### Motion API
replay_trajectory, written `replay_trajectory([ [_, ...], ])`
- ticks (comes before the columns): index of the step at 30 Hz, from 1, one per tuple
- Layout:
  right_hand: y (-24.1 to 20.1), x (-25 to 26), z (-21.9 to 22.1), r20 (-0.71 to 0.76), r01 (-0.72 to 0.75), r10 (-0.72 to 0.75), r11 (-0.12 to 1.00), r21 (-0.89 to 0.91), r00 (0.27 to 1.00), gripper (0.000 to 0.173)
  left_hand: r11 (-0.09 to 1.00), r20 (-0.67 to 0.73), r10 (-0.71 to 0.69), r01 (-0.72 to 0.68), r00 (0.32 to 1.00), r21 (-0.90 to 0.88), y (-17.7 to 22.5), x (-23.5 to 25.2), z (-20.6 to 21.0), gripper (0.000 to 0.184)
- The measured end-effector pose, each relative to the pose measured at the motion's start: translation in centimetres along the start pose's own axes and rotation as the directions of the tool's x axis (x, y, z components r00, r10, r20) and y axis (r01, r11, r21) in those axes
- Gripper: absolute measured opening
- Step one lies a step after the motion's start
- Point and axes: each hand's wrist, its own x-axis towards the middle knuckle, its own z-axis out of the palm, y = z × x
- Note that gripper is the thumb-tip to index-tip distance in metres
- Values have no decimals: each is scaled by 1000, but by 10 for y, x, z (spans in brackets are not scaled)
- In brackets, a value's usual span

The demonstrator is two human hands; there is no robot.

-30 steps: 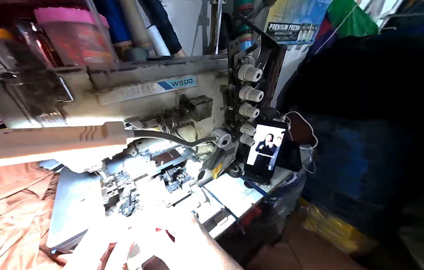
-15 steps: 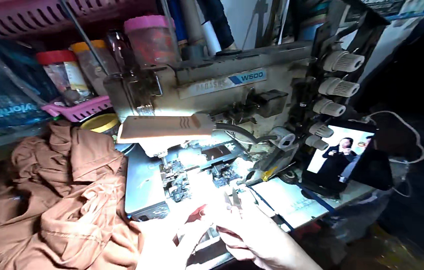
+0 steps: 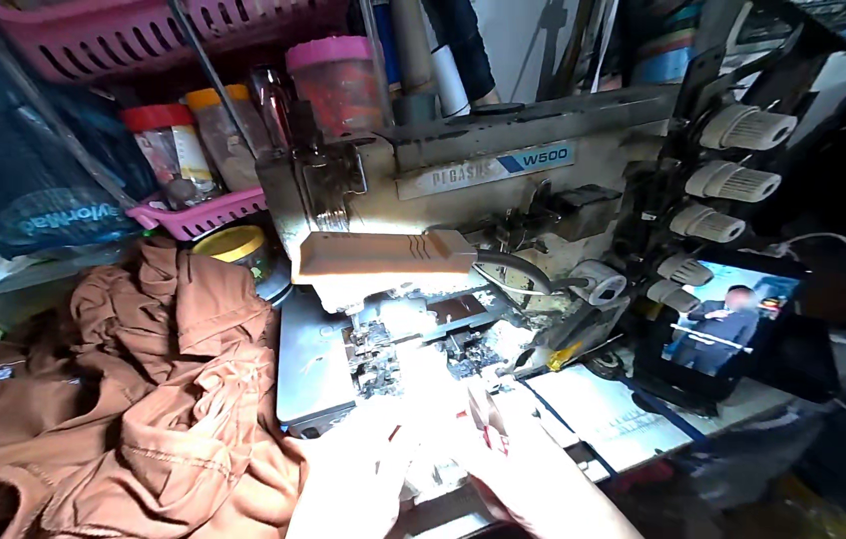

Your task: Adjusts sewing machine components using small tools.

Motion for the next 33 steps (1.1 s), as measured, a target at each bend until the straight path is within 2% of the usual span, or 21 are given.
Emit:
replay_trajectory([
  [2,3,0,3,-61,136,-148,977,-163,987,22,1000,0,-9,9,1000,2,-1,1,-1,26],
  [4,3,1,5,-84,158,-181,962,-224,980,19,1000,7,-17,17,1000,-2,-3,2,-1,28],
  [6,0,1,4,-61,109,-122,977,-184,991,21,999,-18,-52,52,998,0,-4,0,-4,27],
  [7,0,1,4,-55,73,-82,987,-144,995,15,996,-49,-86,86,995,-11,-5,-1,-5,26],
  [10,0,4,1,0,-3,3,999,37,1000,5,972,-111,-183,163,977,-169,-11,-1,-13,26],
  [11,0,5,1,17,-28,26,997,77,1000,5,970,-89,-155,135,984,-201,-16,-1,-17,26],
  [13,-2,7,0,55,-64,57,989,133,997,7,974,39,-74,80,997,-211,-22,-1,-24,25],
  [15,-5,9,1,91,-92,77,982,166,993,8,967,166,-43,83,985,-242,-24,-1,-25,33],
  [18,-7,10,2,144,-72,45,979,190,989,8,949,186,-40,96,982,-302,-23,0,-19,30],
  [20,-7,11,4,165,-42,7,977,210,986,5,969,118,-56,83,991,-235,-18,1,-17,20],
  [23,-8,10,4,176,-36,-4,974,224,984,4,994,8,-37,38,999,-102,-12,3,-15,20],
  [24,-8,10,4,158,-39,6,977,210,987,3,996,6,-30,30,1000,-86,-13,4,-15,21],
  [27,-10,13,0,34,-47,45,997,63,998,14,999,29,-51,51,998,9,-17,6,-17,23],
  [29,-10,19,-6,-12,-51,52,997,55,999,19,997,27,-39,37,999,70,-22,7,-18,24],
  [31,-10,24,-12,32,-17,14,996,84,999,23,993,14,-14,12,1000,121,-27,10,-18,25],
  [33,-13,27,-9,100,44,-53,995,86,994,19,989,7,15,-16,1000,150,-29,13,-18,27],
])
